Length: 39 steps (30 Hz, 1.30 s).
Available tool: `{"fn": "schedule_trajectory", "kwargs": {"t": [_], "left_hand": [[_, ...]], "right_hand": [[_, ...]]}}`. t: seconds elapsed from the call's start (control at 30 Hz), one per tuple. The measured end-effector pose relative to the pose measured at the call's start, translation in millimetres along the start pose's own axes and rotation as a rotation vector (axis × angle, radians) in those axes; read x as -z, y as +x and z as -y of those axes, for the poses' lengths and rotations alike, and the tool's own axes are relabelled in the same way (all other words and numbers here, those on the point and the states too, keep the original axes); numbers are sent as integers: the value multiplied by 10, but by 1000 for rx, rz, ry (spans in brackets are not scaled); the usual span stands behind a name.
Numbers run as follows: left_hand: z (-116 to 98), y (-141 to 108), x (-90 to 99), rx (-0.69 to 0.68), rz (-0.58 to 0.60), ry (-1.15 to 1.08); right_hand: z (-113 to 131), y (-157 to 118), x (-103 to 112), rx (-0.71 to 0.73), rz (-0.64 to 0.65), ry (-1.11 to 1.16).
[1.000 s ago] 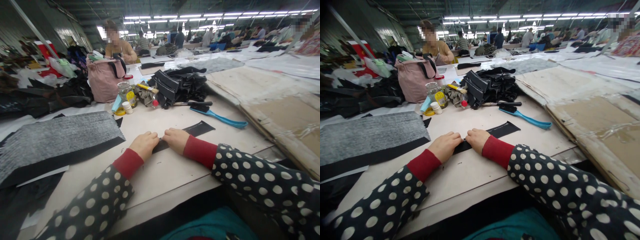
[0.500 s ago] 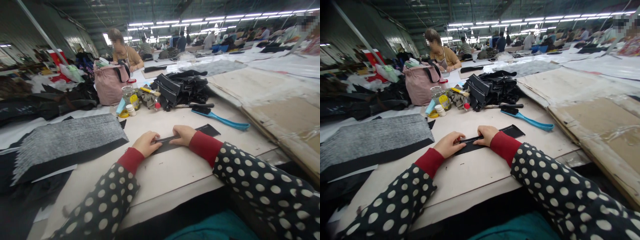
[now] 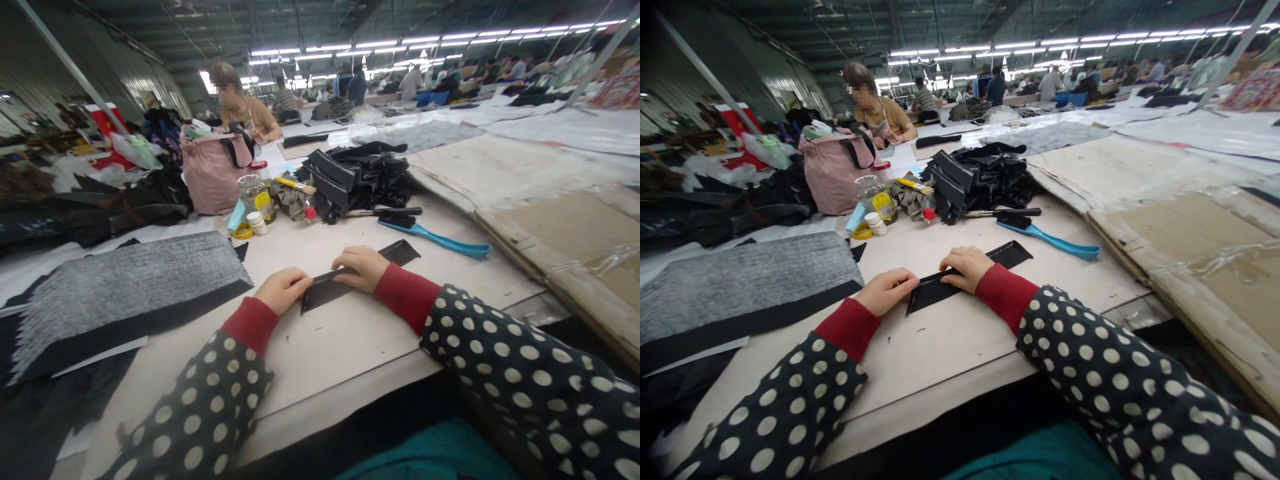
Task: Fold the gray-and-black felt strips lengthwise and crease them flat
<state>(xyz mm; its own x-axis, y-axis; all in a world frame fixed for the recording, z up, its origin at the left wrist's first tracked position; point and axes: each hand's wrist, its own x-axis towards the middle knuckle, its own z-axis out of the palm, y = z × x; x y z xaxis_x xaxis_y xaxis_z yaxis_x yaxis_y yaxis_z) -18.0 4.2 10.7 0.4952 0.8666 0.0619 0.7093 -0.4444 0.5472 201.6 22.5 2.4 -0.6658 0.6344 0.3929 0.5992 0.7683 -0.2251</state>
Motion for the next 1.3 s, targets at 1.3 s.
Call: {"fn": "schedule_trajectory", "kwargs": {"t": [1.3], "left_hand": [[557, 171, -7, 425, -591, -472]], "right_hand": [[-687, 837, 1393, -472, -251, -173]]}}
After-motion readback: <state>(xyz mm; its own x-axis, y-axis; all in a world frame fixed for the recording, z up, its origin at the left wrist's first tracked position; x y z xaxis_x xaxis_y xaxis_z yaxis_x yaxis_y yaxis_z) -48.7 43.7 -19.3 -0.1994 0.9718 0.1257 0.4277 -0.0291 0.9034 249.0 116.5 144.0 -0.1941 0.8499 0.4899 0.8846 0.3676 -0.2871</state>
